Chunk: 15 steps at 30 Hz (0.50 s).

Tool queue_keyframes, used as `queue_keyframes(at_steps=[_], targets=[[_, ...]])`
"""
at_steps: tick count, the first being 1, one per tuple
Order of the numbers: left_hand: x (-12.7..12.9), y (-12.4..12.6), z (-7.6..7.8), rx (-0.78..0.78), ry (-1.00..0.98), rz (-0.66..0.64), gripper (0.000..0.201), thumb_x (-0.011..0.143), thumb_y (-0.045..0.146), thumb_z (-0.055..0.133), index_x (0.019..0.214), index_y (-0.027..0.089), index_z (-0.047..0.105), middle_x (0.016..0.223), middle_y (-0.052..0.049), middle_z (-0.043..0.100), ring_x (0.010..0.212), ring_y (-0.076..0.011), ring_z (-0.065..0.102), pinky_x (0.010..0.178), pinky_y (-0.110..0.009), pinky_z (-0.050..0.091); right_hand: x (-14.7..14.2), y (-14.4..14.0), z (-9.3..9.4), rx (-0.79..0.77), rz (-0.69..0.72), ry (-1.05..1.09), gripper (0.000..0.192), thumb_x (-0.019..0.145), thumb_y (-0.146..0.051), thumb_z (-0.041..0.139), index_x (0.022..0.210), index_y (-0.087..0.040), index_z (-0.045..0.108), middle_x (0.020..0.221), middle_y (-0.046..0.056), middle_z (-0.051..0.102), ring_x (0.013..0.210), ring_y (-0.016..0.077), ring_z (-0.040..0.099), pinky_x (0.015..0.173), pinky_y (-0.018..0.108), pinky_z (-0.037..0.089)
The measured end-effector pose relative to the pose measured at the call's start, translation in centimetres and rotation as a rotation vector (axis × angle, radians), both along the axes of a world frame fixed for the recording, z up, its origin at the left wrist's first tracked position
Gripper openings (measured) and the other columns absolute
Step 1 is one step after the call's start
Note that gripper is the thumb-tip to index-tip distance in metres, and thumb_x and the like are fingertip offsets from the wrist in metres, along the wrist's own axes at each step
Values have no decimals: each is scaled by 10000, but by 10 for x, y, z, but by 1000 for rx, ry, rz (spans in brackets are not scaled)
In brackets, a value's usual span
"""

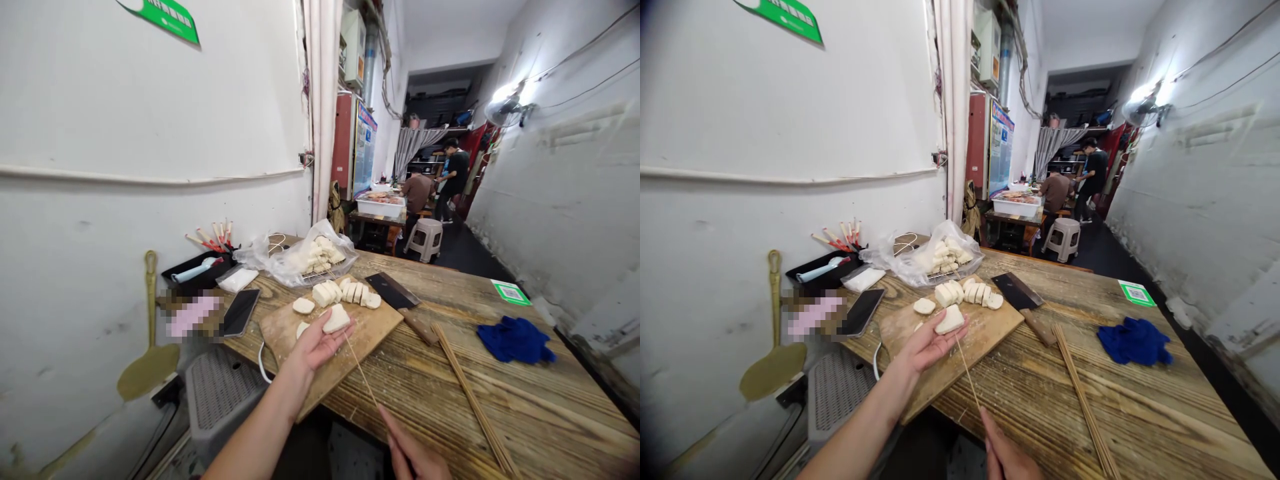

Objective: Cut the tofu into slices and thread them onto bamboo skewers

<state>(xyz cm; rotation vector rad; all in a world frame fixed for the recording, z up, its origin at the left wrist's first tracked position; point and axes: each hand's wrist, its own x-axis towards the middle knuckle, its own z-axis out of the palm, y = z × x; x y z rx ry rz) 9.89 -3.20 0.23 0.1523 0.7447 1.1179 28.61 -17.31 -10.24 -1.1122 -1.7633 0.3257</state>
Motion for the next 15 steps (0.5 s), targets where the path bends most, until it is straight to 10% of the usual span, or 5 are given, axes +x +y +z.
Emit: queue_keyframes(at_steps=[15], targets=[[8,-13,4,-17,10,27,436,793,125,539,1205,71,406,1085,-186,599,1032,-285,575,854,-392,509,0,3,2,28,26,40,338,889,-245,425,1192,-230,573,1058,17,656,953,131,618,895,191,410]])
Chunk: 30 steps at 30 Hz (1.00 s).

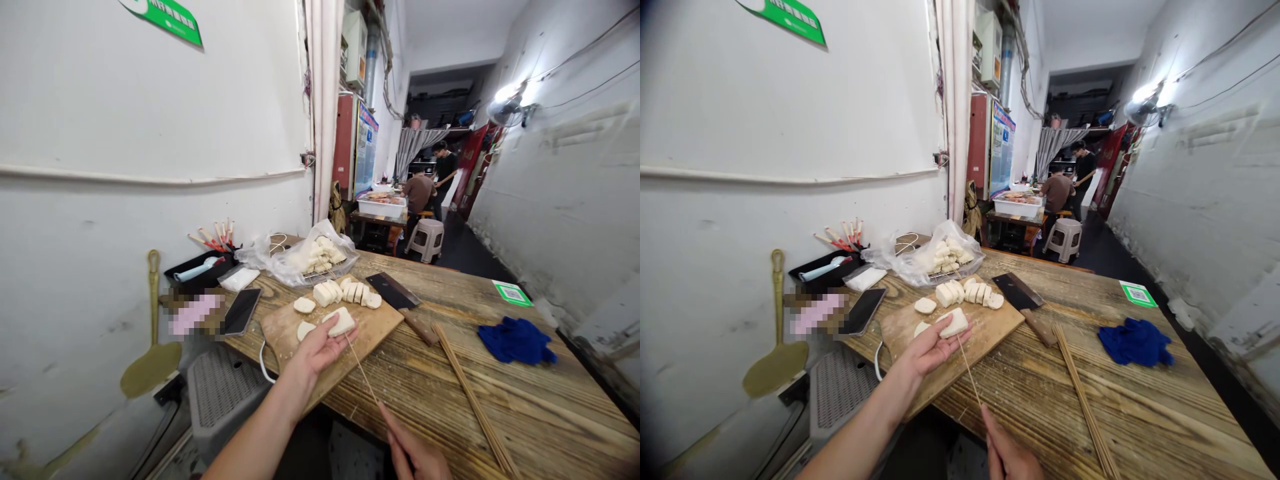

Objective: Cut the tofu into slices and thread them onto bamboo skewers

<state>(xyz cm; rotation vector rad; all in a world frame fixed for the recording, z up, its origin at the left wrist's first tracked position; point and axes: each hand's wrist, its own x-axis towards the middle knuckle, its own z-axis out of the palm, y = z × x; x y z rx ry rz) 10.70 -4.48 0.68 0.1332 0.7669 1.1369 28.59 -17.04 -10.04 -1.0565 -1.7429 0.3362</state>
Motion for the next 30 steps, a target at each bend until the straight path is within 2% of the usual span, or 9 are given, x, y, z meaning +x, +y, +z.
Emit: queue_keyframes(at_steps=[11,20,30], targets=[[7,-3,0,17,36,-36,240,804,115,529,1035,56,508,953,-176,653,947,-267,620,866,-400,492,-1,1,2,-11,-15,-4,332,903,-298,403,1162,-225,598,1057,25,654,951,139,621,891,188,415],[19,-15,3,3,47,-59,232,782,79,553,1009,53,519,975,-193,646,936,-278,623,844,-398,506,-1,2,3,-25,-35,3,342,901,-325,396,1143,-218,614,986,42,682,882,155,649,828,195,464],[32,-21,-1,-4,49,-103,221,804,78,522,1024,56,508,942,-163,649,902,-251,637,808,-365,529,1,1,-1,-54,-68,25,375,906,-387,371,1114,-214,630,932,48,699,866,158,656,802,191,480]])
